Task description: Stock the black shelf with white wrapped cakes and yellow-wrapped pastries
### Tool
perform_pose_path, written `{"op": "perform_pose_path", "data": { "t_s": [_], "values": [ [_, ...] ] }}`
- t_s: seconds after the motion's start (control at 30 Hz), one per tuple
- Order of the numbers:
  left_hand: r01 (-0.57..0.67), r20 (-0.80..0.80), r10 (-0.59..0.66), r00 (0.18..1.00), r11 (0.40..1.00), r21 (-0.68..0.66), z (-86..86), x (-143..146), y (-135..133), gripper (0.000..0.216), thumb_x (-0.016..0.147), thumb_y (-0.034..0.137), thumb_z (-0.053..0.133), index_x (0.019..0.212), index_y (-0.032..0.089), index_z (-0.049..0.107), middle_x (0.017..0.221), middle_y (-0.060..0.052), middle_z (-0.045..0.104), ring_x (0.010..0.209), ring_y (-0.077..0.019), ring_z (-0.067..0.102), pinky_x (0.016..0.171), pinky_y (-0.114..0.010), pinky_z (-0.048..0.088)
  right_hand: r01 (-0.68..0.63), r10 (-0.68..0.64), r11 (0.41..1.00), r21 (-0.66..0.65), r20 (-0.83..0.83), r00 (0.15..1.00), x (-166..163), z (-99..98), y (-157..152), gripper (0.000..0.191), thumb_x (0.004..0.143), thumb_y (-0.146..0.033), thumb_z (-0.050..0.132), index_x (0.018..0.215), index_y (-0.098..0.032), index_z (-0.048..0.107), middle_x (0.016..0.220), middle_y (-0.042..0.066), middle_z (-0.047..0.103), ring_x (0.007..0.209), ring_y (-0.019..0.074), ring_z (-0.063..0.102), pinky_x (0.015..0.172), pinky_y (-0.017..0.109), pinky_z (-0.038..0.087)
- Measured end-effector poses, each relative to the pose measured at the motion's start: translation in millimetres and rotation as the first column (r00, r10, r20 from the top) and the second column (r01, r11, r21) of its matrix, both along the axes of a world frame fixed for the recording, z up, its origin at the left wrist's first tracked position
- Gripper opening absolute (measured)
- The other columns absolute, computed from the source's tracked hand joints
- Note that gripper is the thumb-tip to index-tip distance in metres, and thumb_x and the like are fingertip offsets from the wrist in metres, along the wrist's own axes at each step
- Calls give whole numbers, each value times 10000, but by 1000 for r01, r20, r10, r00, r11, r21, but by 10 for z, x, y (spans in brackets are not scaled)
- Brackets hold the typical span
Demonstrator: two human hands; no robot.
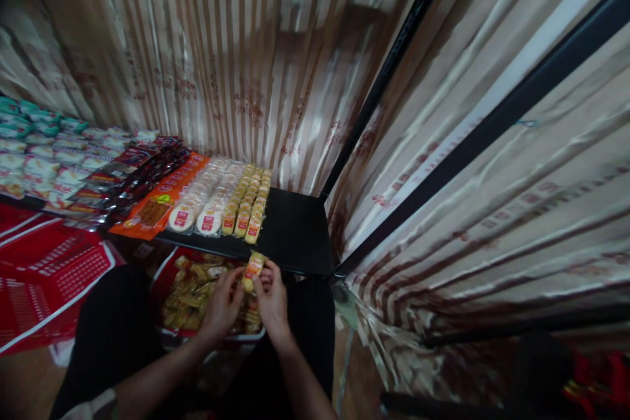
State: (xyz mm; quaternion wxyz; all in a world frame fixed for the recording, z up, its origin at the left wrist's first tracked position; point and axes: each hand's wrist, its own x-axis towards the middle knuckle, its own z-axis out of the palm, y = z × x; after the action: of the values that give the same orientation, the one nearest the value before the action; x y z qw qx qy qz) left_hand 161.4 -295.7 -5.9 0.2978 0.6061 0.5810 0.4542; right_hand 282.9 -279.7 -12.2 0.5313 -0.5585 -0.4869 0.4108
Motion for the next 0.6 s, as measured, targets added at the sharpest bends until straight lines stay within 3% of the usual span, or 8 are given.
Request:
{"op": "perform_pose_path", "data": {
  "t_s": [0.17,0.27,0.4,0.6],
  "values": [
    [-12,31,11,999,998,55,204,123,245,340,808,188,375,1095,155,553,1065,-106,578,1043,-198,546,954,-397,426,47,-47,997,66,0,999,174,165,295,354,728,-344,624,1024,-185,509,853,39,660,709,134,617,645,250,505],
    [49,75,-51,996,998,31,364,267,427,345,839,225,352,1116,144,542,1103,-116,573,1056,-192,542,958,-374,425,83,-83,992,95,-6,997,282,238,549,356,733,-364,608,1025,-186,512,877,49,660,730,142,625,651,257,509],
    [140,138,-132,982,989,-49,555,548,713,379,850,236,351,1174,138,523,1227,-119,544,1159,-188,492,1030,-349,364,138,-141,984,109,23,990,452,281,966,371,748,-402,571,1048,-189,528,896,56,664,757,155,635,686,276,516],
    [127,199,-77,977,959,-255,686,964,1330,439,863,217,335,1241,63,496,1360,-150,455,1285,-190,389,1108,-302,236,226,-232,972,63,98,968,698,251,1629,360,708,-361,568,1025,-192,563,826,27,661,727,155,637,719,293,519]
  ]
}}
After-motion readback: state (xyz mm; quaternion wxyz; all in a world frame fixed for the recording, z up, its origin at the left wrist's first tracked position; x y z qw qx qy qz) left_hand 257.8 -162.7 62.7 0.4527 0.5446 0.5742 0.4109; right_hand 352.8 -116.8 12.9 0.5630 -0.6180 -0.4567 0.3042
